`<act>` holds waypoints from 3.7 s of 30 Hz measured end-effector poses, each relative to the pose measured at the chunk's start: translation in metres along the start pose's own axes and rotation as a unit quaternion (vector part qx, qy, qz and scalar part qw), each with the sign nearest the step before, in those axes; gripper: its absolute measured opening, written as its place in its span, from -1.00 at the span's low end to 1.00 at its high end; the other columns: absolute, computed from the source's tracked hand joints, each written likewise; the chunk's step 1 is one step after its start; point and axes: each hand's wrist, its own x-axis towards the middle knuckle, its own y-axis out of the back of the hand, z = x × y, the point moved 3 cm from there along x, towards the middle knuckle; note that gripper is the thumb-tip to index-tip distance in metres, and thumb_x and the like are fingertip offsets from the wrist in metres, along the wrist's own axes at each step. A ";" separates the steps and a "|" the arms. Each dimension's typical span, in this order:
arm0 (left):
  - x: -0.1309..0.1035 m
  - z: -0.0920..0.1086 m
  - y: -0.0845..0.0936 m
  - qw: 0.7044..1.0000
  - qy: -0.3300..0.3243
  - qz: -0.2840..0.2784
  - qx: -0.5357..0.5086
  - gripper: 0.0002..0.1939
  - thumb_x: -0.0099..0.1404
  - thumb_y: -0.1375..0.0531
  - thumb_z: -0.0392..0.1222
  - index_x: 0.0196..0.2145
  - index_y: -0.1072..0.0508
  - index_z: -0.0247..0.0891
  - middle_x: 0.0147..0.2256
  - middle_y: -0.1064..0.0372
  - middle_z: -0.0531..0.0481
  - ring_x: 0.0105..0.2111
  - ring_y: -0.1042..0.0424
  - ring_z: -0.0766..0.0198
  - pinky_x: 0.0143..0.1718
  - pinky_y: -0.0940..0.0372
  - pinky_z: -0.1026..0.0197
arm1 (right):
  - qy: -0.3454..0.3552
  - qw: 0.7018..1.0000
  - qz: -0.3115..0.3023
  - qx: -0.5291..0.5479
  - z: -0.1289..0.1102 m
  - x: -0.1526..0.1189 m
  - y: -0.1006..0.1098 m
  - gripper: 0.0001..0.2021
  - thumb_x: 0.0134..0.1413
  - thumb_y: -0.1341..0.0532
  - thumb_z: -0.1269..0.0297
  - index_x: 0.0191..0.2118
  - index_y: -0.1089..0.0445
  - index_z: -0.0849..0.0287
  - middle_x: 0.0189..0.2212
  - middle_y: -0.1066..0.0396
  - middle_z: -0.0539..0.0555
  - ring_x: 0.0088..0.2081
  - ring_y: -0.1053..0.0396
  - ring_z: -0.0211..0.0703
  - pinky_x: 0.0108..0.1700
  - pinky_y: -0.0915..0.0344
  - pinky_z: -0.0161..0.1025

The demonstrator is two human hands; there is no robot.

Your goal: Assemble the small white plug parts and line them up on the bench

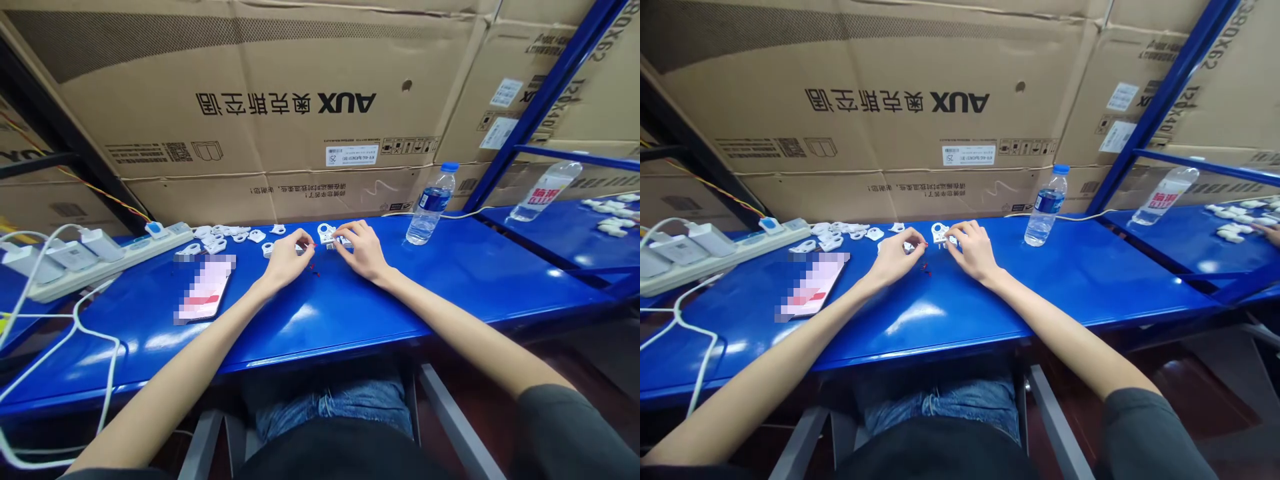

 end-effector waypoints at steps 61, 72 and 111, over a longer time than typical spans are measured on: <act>-0.005 -0.031 0.001 0.959 0.029 0.010 0.283 -0.74 0.35 -0.17 -0.07 -0.21 -0.63 -0.24 -0.09 -0.48 -0.29 0.01 -0.35 -0.20 0.08 -0.30 -0.19 | -0.078 0.995 -0.068 0.002 -0.001 0.010 -0.042 -0.85 0.32 -0.29 0.19 -0.10 -0.61 0.04 0.01 -0.49 0.15 0.04 -0.33 0.13 -0.05 -0.28 0.03; -0.006 -0.026 0.003 0.960 0.026 -0.002 0.280 -0.75 0.35 -0.17 -0.12 -0.18 -0.61 -0.26 -0.05 -0.46 -0.31 0.03 -0.35 -0.22 0.08 -0.30 -0.20 | -0.114 0.987 -0.110 0.008 0.003 0.011 -0.044 -0.84 0.30 -0.32 0.16 -0.10 -0.62 0.04 0.01 -0.51 0.14 0.04 -0.32 0.13 0.01 -0.30 0.06; 0.001 0.000 0.030 0.957 -0.070 -0.204 0.193 -0.76 0.36 -0.16 -0.13 -0.25 -0.64 -0.22 -0.23 -0.53 -0.11 -0.23 -0.48 0.10 -0.16 -0.30 0.13 | 0.011 0.990 -0.139 0.030 -0.028 0.037 -0.066 -0.79 0.36 -0.26 0.13 -0.07 -0.59 0.07 0.11 -0.48 0.12 0.12 -0.28 0.09 0.03 -0.26 0.00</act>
